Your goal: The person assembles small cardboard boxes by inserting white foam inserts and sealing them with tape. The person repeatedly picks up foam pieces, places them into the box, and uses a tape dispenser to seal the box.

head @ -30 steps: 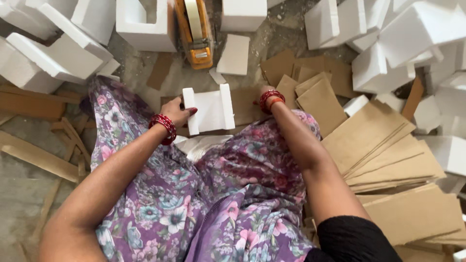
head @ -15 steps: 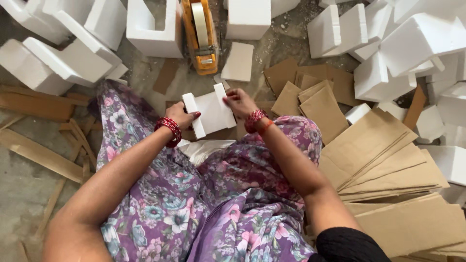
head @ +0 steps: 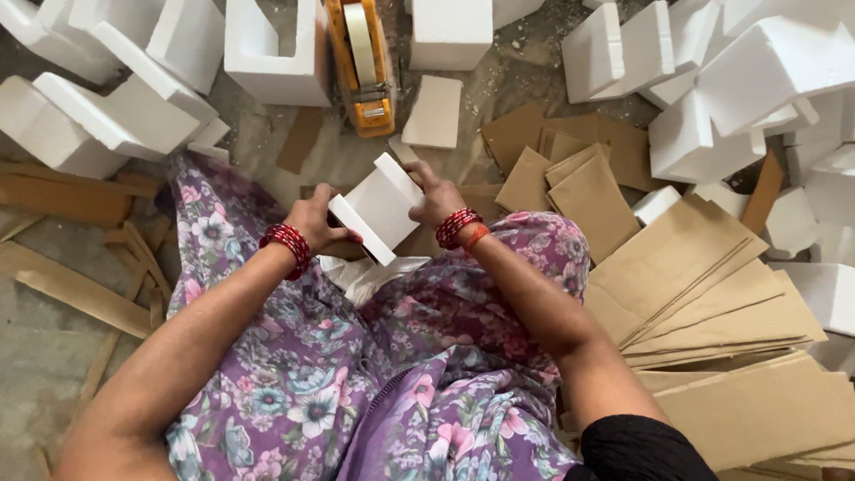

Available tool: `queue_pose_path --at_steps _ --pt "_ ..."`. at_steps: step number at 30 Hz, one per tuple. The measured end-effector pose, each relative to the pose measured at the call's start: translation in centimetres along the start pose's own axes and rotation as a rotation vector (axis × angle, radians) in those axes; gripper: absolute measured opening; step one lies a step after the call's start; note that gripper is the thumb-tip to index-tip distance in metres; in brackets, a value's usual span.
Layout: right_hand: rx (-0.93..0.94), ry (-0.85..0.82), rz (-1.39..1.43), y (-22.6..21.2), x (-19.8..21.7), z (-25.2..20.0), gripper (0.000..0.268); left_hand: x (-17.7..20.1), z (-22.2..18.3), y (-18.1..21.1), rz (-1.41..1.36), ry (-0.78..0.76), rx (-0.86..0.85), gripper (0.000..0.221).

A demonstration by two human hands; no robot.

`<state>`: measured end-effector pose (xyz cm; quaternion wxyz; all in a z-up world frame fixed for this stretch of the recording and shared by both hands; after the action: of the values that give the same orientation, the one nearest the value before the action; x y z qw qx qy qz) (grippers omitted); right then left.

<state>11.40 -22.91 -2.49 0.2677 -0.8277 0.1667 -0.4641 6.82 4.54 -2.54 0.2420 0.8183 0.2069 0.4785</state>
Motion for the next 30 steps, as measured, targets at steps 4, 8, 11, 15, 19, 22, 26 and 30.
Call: queue_pose_path --at_steps 4,8,11,15,19,22,26,30 --pt "0.1 -0.062 -0.014 -0.6 1.0 1.7 0.073 1.5 -0.8 2.4 0.295 0.013 -0.155 0.062" --pt "0.272 -0.109 0.051 -2.3 0.1 2.1 0.064 0.9 -1.3 4.7 0.458 0.082 -0.68 0.028" --pt "0.176 0.006 -0.106 -2.9 -1.0 1.1 0.054 1.1 -1.4 5.1 0.438 0.028 -0.706 0.019" --pt "0.219 0.02 -0.114 -2.7 -1.8 0.1 0.054 2.5 -1.9 5.5 0.27 0.064 -0.784 0.022" --pt "0.319 0.086 -0.152 -2.6 -1.6 0.0 0.058 1.1 -4.0 7.0 0.394 -0.398 -0.802 0.044" --pt "0.288 0.063 -0.162 -2.9 -1.5 0.2 0.057 -0.4 -6.4 7.5 0.632 -0.45 -0.907 0.055" --pt "0.229 0.036 -0.125 -3.1 -1.7 0.0 0.055 -2.2 -8.4 7.2 0.691 -0.204 -1.057 0.076" --pt "0.256 0.04 -0.123 -3.5 -1.2 0.3 0.053 -2.6 -7.6 6.7 0.781 0.043 -0.976 0.072"
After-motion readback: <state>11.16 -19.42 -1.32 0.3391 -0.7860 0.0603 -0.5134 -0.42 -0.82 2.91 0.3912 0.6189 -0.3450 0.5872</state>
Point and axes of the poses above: each hand's wrist, its own z-axis towards the middle knuckle, its own x-axis out of the back of the hand, y = z × x, the point moved 1 cm from there along z, towards the middle knuckle, and after that the axes turned 6 degrees about -z, right-handed, at the moved point
